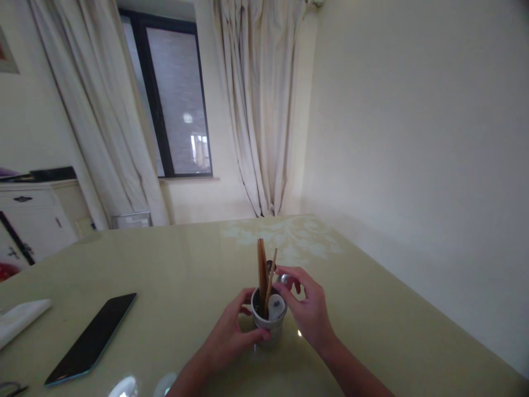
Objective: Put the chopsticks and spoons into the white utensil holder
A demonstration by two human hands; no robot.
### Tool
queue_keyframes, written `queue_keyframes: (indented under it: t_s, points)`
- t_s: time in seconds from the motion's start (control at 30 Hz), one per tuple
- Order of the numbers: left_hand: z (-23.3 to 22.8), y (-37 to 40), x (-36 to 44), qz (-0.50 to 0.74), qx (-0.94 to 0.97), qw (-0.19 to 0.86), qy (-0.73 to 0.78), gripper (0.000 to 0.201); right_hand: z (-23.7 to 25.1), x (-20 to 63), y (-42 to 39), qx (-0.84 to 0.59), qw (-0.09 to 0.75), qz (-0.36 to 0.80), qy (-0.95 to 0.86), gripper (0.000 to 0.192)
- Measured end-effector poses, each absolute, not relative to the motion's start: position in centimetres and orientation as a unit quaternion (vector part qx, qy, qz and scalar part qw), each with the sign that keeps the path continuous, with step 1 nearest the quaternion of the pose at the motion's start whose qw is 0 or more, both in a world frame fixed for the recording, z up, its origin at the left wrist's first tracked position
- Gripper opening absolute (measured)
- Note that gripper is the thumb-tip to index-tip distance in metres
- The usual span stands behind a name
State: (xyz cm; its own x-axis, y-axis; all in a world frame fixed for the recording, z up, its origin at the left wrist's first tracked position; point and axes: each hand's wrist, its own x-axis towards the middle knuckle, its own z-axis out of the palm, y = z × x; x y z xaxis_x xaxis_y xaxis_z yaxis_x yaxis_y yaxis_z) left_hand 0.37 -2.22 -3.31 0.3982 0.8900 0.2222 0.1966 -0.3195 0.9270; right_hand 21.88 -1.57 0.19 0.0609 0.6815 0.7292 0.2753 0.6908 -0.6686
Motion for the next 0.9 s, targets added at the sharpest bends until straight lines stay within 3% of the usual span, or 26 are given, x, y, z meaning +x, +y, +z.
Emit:
queue_keyframes:
  t_s: [0.17, 0.3, 0.37, 0.53, 0.6, 0.73, 0.83, 0.9]
  points:
    - [-3.5, -2.5, 0.5, 0.389, 0.705, 0.444, 0.394, 0.075, 0.5, 21.4, -2.0, -0.349, 0.611, 0.118, -0.701, 0.01]
    - [-3.9, -2.3, 0.3, 0.386, 0.701, 0.454, 0.392, 0.076, -0.5, 21.7, -1.6, -0.408, 0.652, 0.139, -0.624, 0.019]
    - [-4.0, -2.1, 0.1, 0.387, 0.708, 0.454, 0.379, 0.071, -1.4, 22.0, -1.1, -0.419, 0.658, 0.188, -0.597, 0.036]
    - [-4.2, -1.8, 0.1, 0.401, 0.705, 0.45, 0.374, 0.058, -3.6, 21.6, -0.4, -0.369, 0.584, 0.35, -0.633, 0.105]
    - [-4.4, -1.6, 0.4, 0.407, 0.7, 0.454, 0.372, 0.057, -4.1, 20.9, -0.3, -0.343, 0.548, 0.415, -0.64, 0.117]
    - [-5.7, -1.1, 0.6, 0.403, 0.706, 0.448, 0.372, 0.066, -4.7, 20.0, 0.0, -0.335, 0.524, 0.455, -0.637, 0.085]
    - [-7.1, -0.5, 0.2, 0.407, 0.715, 0.398, 0.407, 0.071, -4.6, 20.5, 1.0, -0.382, 0.542, 0.4, -0.633, 0.067]
    - [-7.8, -0.1, -0.2, 0.413, 0.717, 0.359, 0.432, 0.064, -4.4, 21.6, 2.0, -0.43, 0.557, 0.352, -0.617, 0.062]
